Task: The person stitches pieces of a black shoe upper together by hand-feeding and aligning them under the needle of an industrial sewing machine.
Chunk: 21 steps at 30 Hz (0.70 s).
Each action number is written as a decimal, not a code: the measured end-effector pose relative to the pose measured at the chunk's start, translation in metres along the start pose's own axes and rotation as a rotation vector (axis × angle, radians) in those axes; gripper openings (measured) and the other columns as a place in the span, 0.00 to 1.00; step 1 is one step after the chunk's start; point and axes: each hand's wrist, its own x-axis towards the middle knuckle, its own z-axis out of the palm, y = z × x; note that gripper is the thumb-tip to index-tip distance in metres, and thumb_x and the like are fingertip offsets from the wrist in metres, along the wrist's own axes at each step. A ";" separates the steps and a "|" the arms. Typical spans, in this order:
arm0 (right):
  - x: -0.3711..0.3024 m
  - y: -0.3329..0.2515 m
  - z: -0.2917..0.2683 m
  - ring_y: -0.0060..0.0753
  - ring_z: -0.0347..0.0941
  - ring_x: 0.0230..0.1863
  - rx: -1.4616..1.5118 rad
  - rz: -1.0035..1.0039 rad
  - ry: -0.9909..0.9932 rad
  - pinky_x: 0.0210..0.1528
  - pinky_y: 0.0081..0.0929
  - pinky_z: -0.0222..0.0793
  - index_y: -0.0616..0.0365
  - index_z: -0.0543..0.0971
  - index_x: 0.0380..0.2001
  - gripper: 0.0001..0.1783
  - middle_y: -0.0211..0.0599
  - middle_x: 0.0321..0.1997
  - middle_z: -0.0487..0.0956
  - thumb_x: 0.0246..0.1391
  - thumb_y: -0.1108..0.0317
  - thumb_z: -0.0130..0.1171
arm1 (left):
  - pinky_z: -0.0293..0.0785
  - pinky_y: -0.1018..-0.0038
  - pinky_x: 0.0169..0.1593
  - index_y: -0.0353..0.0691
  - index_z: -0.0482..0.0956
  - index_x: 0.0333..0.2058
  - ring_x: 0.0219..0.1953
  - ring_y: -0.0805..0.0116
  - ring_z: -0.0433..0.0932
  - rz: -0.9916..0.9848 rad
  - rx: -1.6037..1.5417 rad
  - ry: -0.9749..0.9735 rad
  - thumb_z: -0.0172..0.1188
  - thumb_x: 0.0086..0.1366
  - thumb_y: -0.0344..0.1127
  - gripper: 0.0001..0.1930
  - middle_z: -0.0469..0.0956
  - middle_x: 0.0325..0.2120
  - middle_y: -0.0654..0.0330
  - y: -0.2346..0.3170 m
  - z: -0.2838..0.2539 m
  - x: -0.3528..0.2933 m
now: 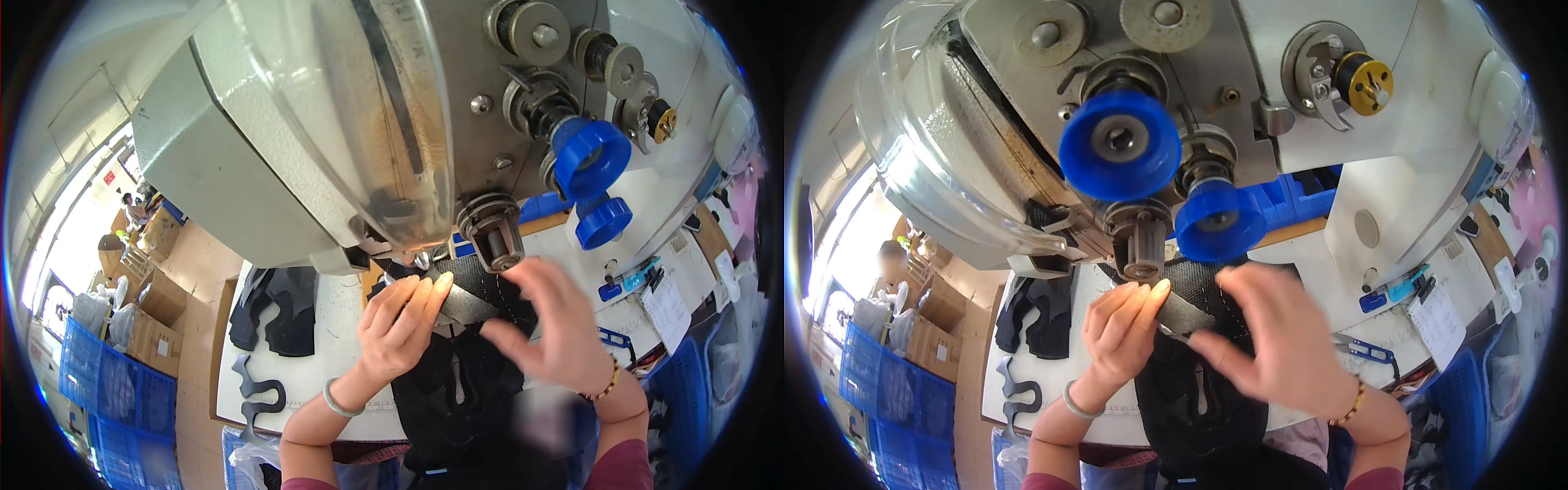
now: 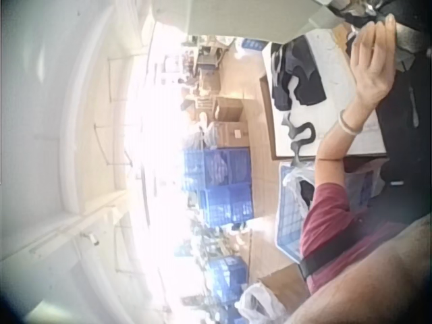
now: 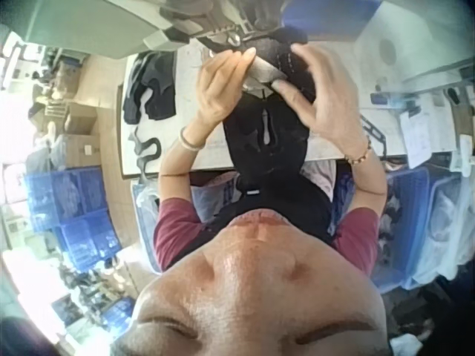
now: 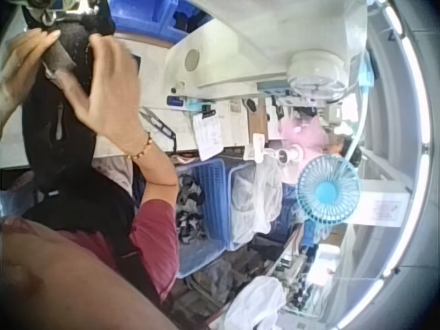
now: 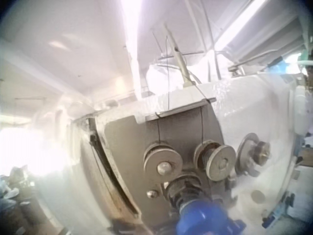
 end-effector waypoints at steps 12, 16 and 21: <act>0.024 0.043 0.021 0.17 0.72 0.41 1.230 0.811 -0.398 0.45 0.19 0.69 0.62 0.74 0.44 0.20 0.29 0.40 0.76 0.49 0.67 0.65 | 0.78 0.75 0.43 0.41 0.84 0.37 0.42 0.69 0.76 -0.033 -0.041 0.047 0.64 0.46 0.26 0.15 0.78 0.35 0.65 -0.001 0.002 0.000; 0.017 0.041 0.026 0.17 0.74 0.38 1.149 0.819 -0.406 0.42 0.18 0.71 0.64 0.75 0.44 0.17 0.30 0.37 0.78 0.51 0.69 0.63 | 0.78 0.75 0.43 0.41 0.84 0.37 0.42 0.68 0.76 -0.028 -0.076 0.027 0.64 0.45 0.27 0.16 0.78 0.36 0.65 -0.010 0.000 -0.004; 0.014 0.030 0.028 0.16 0.75 0.38 1.265 0.783 -0.309 0.42 0.16 0.71 0.64 0.79 0.41 0.13 0.30 0.38 0.81 0.55 0.66 0.61 | 0.77 0.74 0.39 0.42 0.84 0.36 0.38 0.67 0.76 0.093 -0.095 0.000 0.66 0.41 0.23 0.18 0.77 0.35 0.65 -0.010 -0.002 0.000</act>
